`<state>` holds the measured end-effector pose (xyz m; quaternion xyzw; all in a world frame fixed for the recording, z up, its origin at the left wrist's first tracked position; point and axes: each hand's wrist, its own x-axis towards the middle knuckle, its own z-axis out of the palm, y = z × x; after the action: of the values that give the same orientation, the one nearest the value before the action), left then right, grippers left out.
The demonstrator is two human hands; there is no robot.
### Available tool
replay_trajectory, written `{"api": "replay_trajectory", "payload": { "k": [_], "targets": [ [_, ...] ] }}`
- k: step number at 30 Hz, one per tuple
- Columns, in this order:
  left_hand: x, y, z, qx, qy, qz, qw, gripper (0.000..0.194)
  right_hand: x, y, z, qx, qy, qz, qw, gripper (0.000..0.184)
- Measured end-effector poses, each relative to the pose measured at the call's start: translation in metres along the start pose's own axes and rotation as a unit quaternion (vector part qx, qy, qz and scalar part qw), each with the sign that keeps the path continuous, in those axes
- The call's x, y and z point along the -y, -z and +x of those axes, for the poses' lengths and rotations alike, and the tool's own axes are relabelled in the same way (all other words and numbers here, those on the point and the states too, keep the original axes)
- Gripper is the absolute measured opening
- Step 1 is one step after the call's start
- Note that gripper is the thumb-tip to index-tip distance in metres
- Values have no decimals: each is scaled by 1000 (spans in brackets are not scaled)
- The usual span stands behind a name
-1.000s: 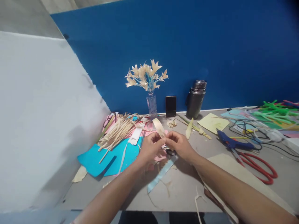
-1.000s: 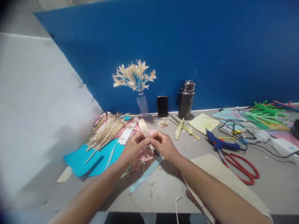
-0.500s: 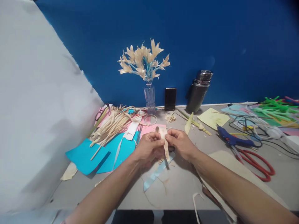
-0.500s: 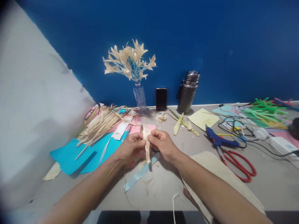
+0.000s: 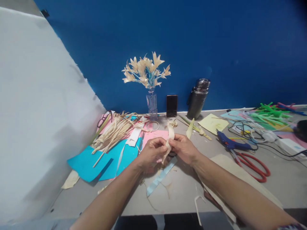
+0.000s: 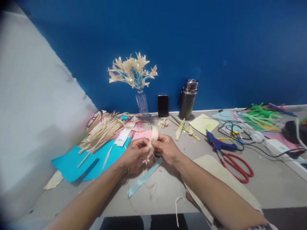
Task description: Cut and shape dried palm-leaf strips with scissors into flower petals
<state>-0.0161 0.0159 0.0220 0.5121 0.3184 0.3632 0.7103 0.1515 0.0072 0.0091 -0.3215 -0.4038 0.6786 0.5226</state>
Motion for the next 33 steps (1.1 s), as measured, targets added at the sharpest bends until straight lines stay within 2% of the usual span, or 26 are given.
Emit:
{"api": "replay_trajectory", "payload": {
  "k": [4,8,12,15,18,21,24,26,30,33],
  "targets": [
    [-2,8,1,26,0,36,999,37,2,-1,2,-16,-8,29,999,34],
    [2,7,1,54,1,23,998,33,7,-3,1,-44,40,-15,998,29],
    [8,-3,-1,14,-28,-11,999,29,6,-6,-5,-42,66,-84,993,26],
    [10,-9,-2,-4,-32,1,999,30,6,-6,-5,-38,59,-64,995,28],
    [8,-10,-6,21,-6,33,999,31,14,-1,-3,-67,69,-34,995,32],
    [6,-8,-9,73,49,64,994,32,31,5,-2,-101,96,-24,990,36],
    [5,-10,-11,122,88,79,986,33,45,9,-2,-106,108,-13,988,35],
    [4,-15,-12,105,73,48,991,34,48,9,-3,-108,107,-16,988,33],
    [-1,-32,-14,23,25,-49,998,38,37,7,-1,-127,96,-47,986,30],
    [-3,-42,-16,-12,-7,-53,998,42,24,2,-1,-142,100,-110,979,30]
  ]
}}
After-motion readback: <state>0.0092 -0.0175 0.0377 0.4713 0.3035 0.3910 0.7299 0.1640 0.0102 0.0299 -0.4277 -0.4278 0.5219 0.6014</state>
